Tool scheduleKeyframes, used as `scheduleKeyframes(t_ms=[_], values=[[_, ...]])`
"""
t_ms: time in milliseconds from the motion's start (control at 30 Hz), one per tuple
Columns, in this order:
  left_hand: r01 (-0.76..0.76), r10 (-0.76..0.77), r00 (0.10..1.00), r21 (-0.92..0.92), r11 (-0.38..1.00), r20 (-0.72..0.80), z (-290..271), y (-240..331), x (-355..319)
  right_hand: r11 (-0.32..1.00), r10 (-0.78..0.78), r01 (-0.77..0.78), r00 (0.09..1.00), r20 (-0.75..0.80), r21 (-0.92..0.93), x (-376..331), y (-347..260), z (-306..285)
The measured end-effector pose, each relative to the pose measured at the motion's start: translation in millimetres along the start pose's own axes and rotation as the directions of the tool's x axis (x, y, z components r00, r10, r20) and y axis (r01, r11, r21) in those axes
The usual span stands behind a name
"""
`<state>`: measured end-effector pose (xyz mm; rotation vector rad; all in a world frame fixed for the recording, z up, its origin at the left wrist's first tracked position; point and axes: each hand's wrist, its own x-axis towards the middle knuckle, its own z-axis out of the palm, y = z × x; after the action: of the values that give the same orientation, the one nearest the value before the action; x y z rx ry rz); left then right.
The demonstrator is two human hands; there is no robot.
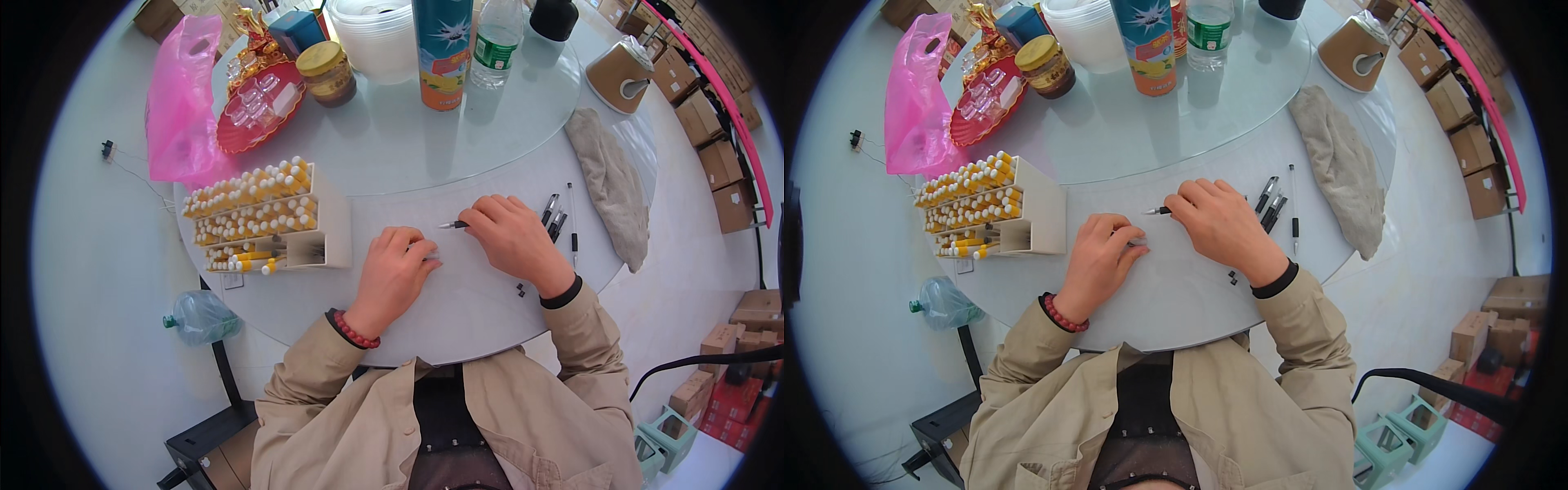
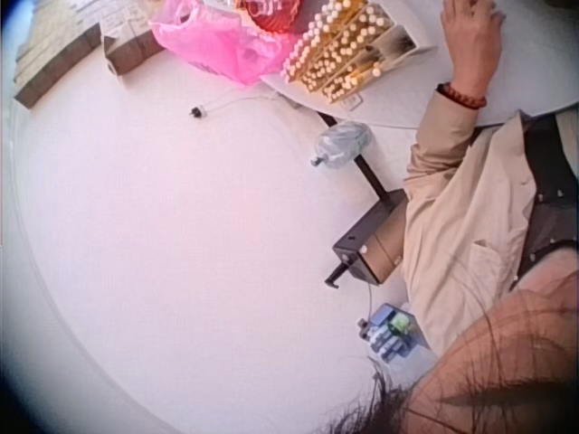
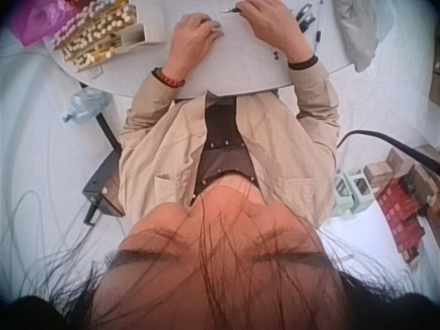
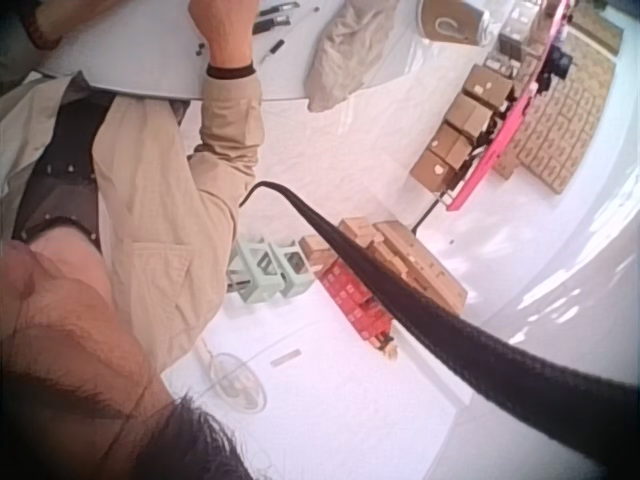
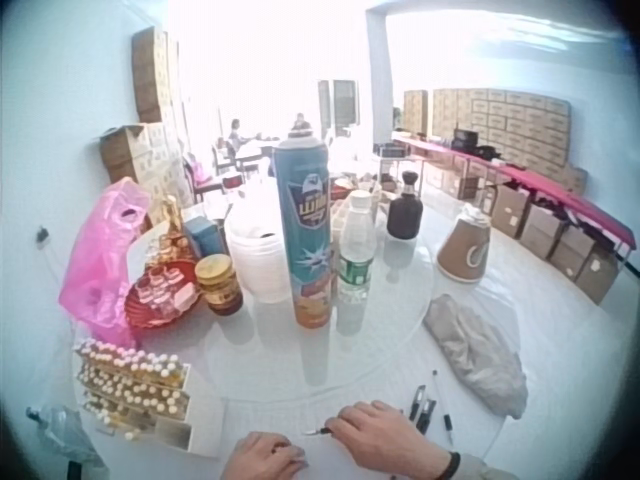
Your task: The person assembles pens by inserting ink cartridges into pen barrels and attaching caps. They handle multiple pens one at a time, placing completed pens into a cardboard tray on the table.
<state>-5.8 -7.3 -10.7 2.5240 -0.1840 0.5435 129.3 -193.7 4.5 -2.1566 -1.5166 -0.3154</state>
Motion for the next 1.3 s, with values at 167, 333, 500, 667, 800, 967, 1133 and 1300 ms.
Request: scheduleKeyframes(t_ms=[167,333,500,667,800,967,1133,1300], values=[[0.096,-0.096,0.995,-0.034,0.995,0.024,0.9,0.1,-0.4,0.997,0.04,-0.044,0.998,0.052,0.067,-1.6,-1.9,-2.1],[0.143,-0.172,0.981,-0.262,0.954,-0.089,-1.3,3.7,1.4,0.982,0.035,-0.046,0.997,0.066,0.185,-0.6,-3.5,-5.8],[0.018,-0.036,0.996,-0.211,0.977,-0.079,-2.3,0.4,2.8,0.958,-0.035,0.003,0.994,0.103,0.288,-0.5,-7.8,-3.9],[-0.079,0.066,0.991,-0.112,0.991,-0.113,0.2,1.0,2.7,0.939,-0.063,0.018,0.991,0.122,0.343,-2.4,-12.1,-0.4],[-0.147,0.145,0.986,-0.022,0.989,-0.083,-3.1,2.9,2.6,0.94,-0.06,0.0,0.984,0.167,0.341,-4.1,-13.0,1.1],[-0.166,0.167,0.984,0.027,0.986,-0.063,-7.2,4.5,2.1,0.943,-0.069,0.012,0.984,0.161,0.332,-5.8,-14.8,4.0],[-0.144,0.15,0.984,0.064,0.987,-0.097,-5.6,5.0,3.3,0.949,-0.064,0.017,0.988,0.141,0.315,-4.0,-17.2,8.8],[-0.045,0.042,0.993,-0.021,0.999,-0.113,-4.2,6.8,0.1,0.97,-0.106,0.093,0.993,0.049,0.223,-1.9,-19.5,10.0]])
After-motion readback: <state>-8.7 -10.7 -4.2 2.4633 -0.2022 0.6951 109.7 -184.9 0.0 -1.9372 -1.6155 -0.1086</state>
